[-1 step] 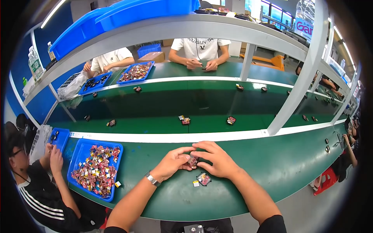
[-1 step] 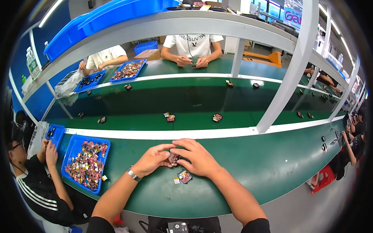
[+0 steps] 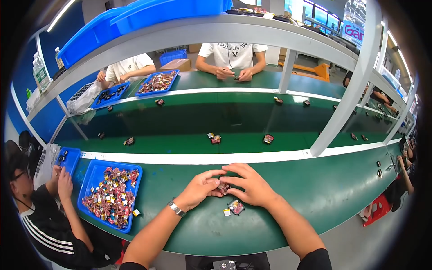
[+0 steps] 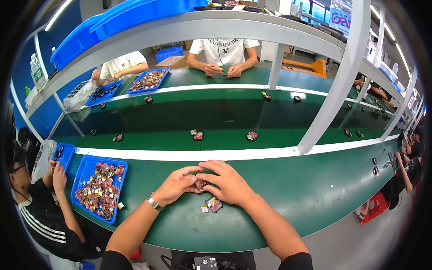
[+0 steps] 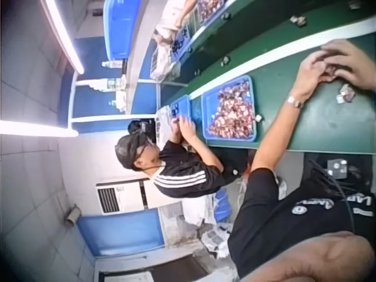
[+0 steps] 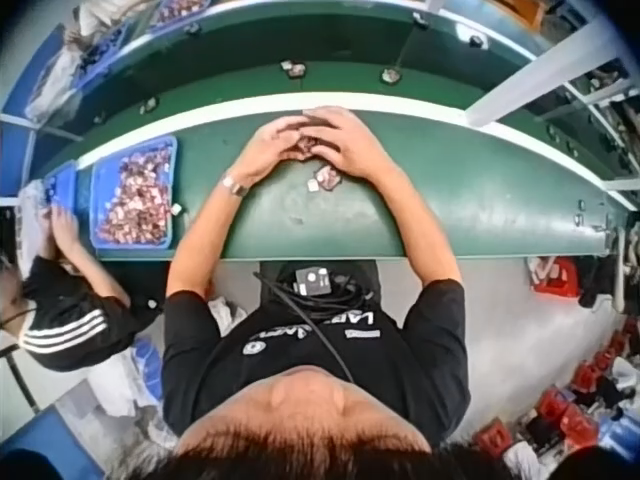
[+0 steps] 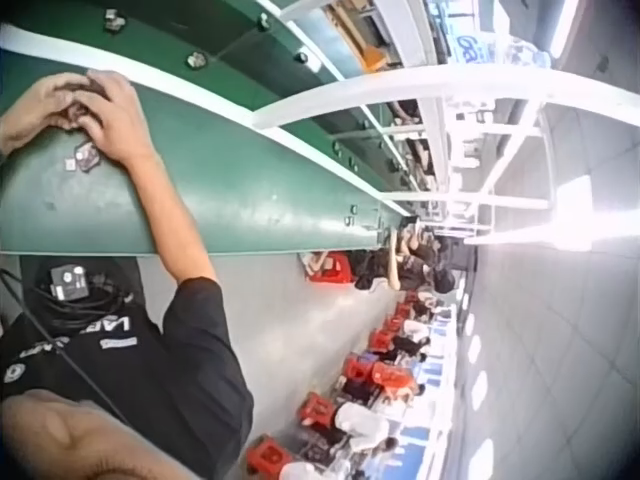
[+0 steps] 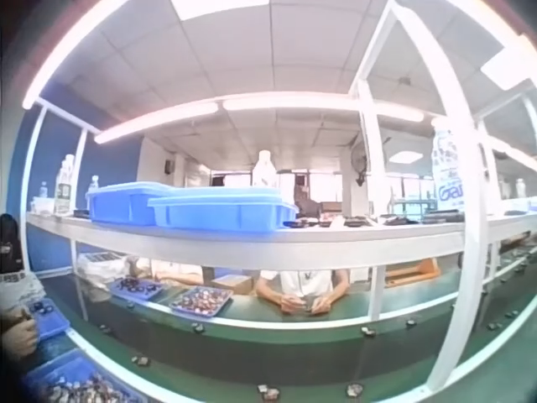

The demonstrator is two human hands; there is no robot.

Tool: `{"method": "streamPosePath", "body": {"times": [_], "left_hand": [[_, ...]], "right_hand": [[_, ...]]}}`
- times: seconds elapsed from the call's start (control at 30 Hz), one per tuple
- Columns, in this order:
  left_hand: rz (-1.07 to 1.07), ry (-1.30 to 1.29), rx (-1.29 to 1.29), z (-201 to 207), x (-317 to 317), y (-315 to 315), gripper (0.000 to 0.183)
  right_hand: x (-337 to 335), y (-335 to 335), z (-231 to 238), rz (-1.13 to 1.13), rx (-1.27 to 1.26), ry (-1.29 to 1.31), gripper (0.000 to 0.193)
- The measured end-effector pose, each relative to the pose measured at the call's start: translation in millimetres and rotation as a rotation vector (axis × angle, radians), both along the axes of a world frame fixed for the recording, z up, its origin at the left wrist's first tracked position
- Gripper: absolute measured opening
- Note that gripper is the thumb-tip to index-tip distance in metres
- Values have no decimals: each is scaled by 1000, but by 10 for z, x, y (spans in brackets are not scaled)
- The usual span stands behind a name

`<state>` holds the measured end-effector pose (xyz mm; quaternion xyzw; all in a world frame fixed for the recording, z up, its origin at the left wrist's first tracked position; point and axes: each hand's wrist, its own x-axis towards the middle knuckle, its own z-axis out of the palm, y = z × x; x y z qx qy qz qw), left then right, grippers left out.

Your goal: Picking small components from a tray and placing them onto a moving conveyor belt for assembly.

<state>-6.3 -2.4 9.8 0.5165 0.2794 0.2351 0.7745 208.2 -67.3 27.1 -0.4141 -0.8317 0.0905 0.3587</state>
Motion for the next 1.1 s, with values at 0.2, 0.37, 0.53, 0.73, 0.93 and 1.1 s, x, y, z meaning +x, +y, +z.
{"method": "streamPosePath", "body": {"times": [0.2,0.37,0.53,0.73,0.93,1.1], "left_hand": [[24,-20,12,-37,-24,-66,30],[29,-76,-3,-89,0,-56,29],[3,-83,-17,-57,-6,-30,39],[-118,-164,-3,-73,-62,4,47],[-58,-113,20,-59,-34,-34,36],[-65,-128,20,-106,-18,-33,35]], "right_hand": [[-61,25,-31,-43,-17,1,20],[-96,50,-55,-38,-37,10,16],[-121,30,-57,-69,-143,75,12],[-138,1,-69,-124,-191,195,10],[-125,-25,-42,-49,-242,235,12],[-119,-50,-63,-72,-226,251,14]]}}
